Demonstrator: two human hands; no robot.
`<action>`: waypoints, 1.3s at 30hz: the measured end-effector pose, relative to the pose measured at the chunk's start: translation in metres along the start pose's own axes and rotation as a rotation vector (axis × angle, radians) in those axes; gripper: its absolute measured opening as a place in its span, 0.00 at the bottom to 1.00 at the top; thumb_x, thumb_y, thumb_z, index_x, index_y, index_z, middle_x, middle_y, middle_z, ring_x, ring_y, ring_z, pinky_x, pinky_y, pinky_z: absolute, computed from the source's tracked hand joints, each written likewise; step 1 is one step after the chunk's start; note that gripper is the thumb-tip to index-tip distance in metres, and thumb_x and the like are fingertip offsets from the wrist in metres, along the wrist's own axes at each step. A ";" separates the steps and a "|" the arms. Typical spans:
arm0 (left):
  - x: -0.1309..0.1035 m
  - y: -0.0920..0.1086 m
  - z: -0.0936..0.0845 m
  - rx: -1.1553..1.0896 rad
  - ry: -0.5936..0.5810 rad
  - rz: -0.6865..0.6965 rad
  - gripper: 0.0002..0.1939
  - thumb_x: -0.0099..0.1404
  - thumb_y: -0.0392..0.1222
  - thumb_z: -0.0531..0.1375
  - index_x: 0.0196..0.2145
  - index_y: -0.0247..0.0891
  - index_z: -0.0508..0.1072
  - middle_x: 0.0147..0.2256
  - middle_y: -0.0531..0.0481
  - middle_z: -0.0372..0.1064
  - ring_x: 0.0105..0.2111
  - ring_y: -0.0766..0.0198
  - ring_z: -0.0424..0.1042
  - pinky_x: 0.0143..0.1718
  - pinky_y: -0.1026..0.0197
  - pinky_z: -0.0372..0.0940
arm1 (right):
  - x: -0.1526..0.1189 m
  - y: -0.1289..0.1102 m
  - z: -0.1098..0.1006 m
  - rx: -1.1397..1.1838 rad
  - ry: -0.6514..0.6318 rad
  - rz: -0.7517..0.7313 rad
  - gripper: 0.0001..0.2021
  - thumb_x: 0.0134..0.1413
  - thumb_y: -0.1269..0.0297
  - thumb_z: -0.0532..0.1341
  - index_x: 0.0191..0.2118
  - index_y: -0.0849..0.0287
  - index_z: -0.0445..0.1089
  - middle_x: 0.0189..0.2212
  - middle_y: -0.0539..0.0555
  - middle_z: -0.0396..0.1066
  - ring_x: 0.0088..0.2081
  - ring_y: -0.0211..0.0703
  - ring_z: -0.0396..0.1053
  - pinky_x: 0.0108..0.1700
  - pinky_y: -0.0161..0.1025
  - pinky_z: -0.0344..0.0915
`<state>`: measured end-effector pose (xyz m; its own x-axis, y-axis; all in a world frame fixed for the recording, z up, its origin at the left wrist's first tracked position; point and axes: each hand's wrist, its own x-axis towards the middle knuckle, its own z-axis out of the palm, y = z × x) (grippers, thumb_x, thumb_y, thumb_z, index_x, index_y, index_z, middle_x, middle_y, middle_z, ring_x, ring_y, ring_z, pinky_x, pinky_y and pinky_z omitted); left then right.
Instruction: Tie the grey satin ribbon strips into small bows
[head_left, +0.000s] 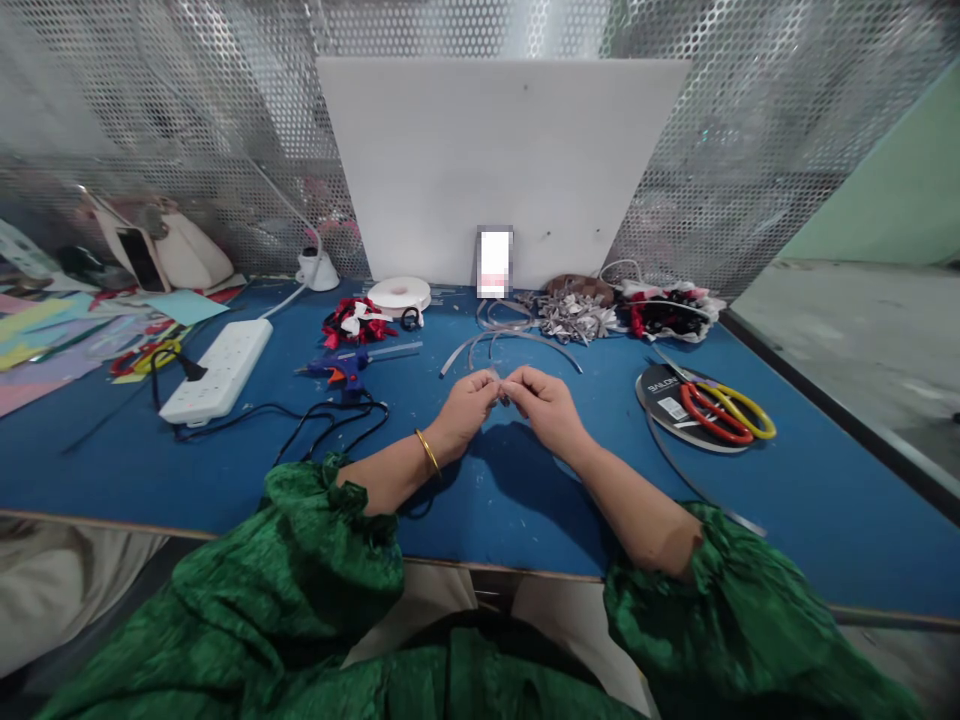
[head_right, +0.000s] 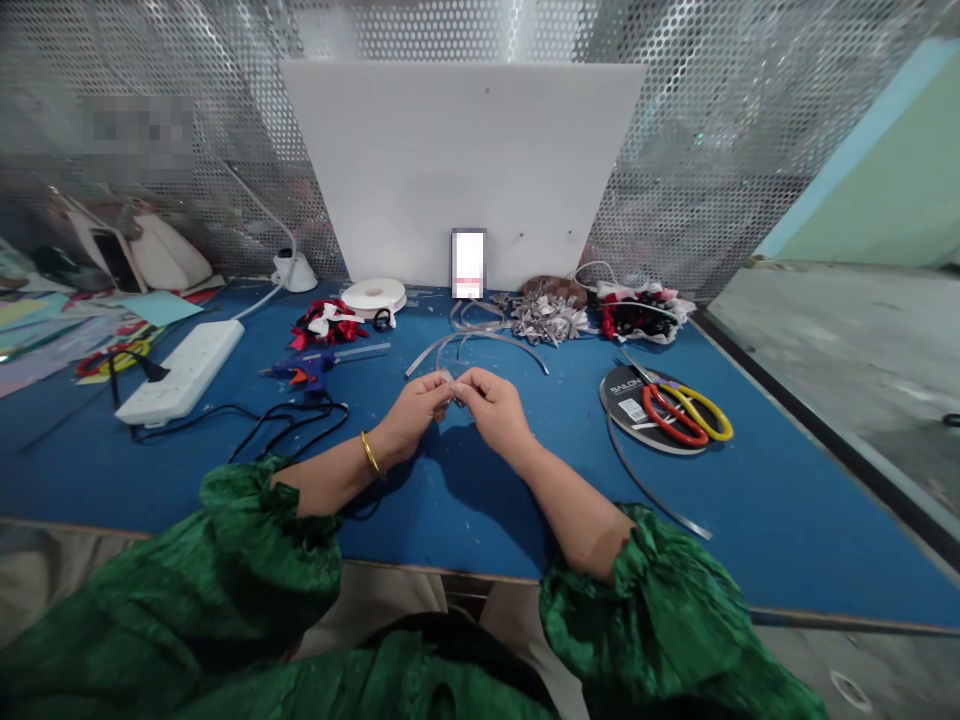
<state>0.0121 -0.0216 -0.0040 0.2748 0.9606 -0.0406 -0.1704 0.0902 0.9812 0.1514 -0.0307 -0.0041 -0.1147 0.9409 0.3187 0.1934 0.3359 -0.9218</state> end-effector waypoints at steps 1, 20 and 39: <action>0.000 0.002 0.000 0.018 -0.023 0.004 0.14 0.55 0.46 0.62 0.23 0.36 0.62 0.18 0.59 0.50 0.18 0.74 0.45 0.20 0.67 0.41 | 0.000 0.000 0.000 0.021 -0.005 0.030 0.12 0.54 0.59 0.60 0.24 0.58 0.66 0.17 0.45 0.59 0.21 0.34 0.54 0.26 0.35 0.52; 0.001 0.000 -0.003 -0.114 -0.084 -0.145 0.16 0.52 0.45 0.66 0.22 0.35 0.62 0.19 0.58 0.54 0.18 0.76 0.50 0.21 0.67 0.45 | 0.005 0.008 -0.001 0.200 0.126 0.192 0.13 0.50 0.54 0.62 0.24 0.59 0.66 0.16 0.44 0.58 0.21 0.33 0.52 0.25 0.35 0.49; 0.000 0.005 -0.003 0.011 -0.098 -0.265 0.13 0.49 0.39 0.63 0.18 0.36 0.60 0.16 0.59 0.53 0.16 0.75 0.50 0.20 0.65 0.43 | 0.000 0.014 0.004 0.094 0.185 0.169 0.09 0.45 0.61 0.62 0.22 0.57 0.65 0.17 0.46 0.61 0.22 0.36 0.56 0.27 0.36 0.53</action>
<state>0.0080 -0.0206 0.0004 0.3990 0.8739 -0.2777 -0.0702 0.3311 0.9410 0.1498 -0.0263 -0.0179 0.0935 0.9782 0.1854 0.1021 0.1759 -0.9791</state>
